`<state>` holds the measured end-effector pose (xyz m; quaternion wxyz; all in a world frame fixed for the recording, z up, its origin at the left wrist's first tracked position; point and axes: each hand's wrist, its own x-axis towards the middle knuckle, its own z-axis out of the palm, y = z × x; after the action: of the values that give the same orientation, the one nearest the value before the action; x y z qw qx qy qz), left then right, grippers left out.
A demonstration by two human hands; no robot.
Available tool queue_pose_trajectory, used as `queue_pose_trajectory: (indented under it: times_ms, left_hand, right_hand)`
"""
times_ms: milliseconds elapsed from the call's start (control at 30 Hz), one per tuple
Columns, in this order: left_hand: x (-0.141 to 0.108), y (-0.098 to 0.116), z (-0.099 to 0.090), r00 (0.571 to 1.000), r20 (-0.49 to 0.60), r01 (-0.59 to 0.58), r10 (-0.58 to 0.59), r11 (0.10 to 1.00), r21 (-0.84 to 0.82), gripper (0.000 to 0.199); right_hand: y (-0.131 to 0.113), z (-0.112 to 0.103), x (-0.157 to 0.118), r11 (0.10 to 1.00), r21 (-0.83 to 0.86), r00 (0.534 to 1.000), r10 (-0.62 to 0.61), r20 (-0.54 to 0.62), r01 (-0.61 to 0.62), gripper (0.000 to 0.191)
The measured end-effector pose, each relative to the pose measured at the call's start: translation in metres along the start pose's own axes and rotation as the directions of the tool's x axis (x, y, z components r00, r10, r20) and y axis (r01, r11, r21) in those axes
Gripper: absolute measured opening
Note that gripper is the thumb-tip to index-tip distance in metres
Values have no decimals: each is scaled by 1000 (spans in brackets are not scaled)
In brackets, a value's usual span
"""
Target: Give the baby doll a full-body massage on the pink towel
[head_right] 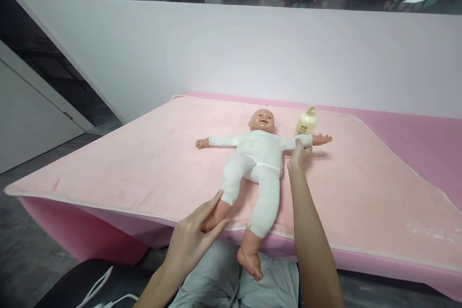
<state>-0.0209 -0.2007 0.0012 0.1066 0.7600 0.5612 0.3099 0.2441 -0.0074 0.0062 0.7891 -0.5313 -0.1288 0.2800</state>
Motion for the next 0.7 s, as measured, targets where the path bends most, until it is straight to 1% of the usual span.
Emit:
queue_pose_trajectory:
  times_ms: [100,167,200,267,333,367,400,433,467,500,533,567,633,667,700]
  left_hand:
    - [-23,-8,-6,998,44,37,-42,993,110,52]
    - [-28,-13,-15,998,38,50,-56,988,144,53]
    - [-27,-15,-21,998,39,50,-55,990,134,53]
    - [-14,-21,-35,997,59,51,-53,998,40,49]
    - [12,-27,-43,994,90,78,-63,982,-174,38]
    - [30,-30,-42,991,90,125,-101,941,-315,34]
    - [49,-32,-39,983,93,186,-161,866,-464,34]
    - [70,-35,-32,964,145,265,-223,751,-605,36]
    - [91,-36,-23,930,232,361,-284,595,-718,37]
    - [112,-38,-12,881,333,456,-336,418,-786,35]
    - [131,-39,-1,822,434,539,-367,258,-802,30]
    - [149,-41,10,760,510,600,-402,133,-789,25]
    - [178,-44,28,674,565,625,-475,-42,-780,21]
    - [190,-45,35,649,584,616,-488,-113,-779,20]
    - [200,-47,41,641,581,590,-502,-162,-791,18]
  right_hand:
    - [3,-5,6,994,29,994,102,-48,-101,40]
    - [4,-8,9,983,49,981,182,-64,-180,42]
    - [3,-9,11,973,64,972,224,-63,-220,43]
    - [2,-12,13,955,87,956,289,-55,-284,42]
    - [1,-14,15,958,75,955,283,-83,-277,42]
    - [0,-15,16,968,47,961,252,-118,-248,42]
    - [0,-16,17,977,13,963,211,-166,-212,42]
    - [-1,-17,18,984,-12,962,173,-210,-179,42]
    - [-1,-17,19,988,-22,958,146,-245,-156,42]
    - [-2,-18,21,989,-17,953,137,-271,-147,42]
    - [-4,-19,23,989,-3,948,140,-286,-147,42]
    - [-6,-21,25,989,11,944,147,-296,-150,41]
    - [-10,-23,28,988,14,938,152,-312,-156,38]
    - [-12,-24,29,987,6,936,151,-319,-158,36]
    - [-15,-25,30,987,-1,934,149,-325,-158,33]
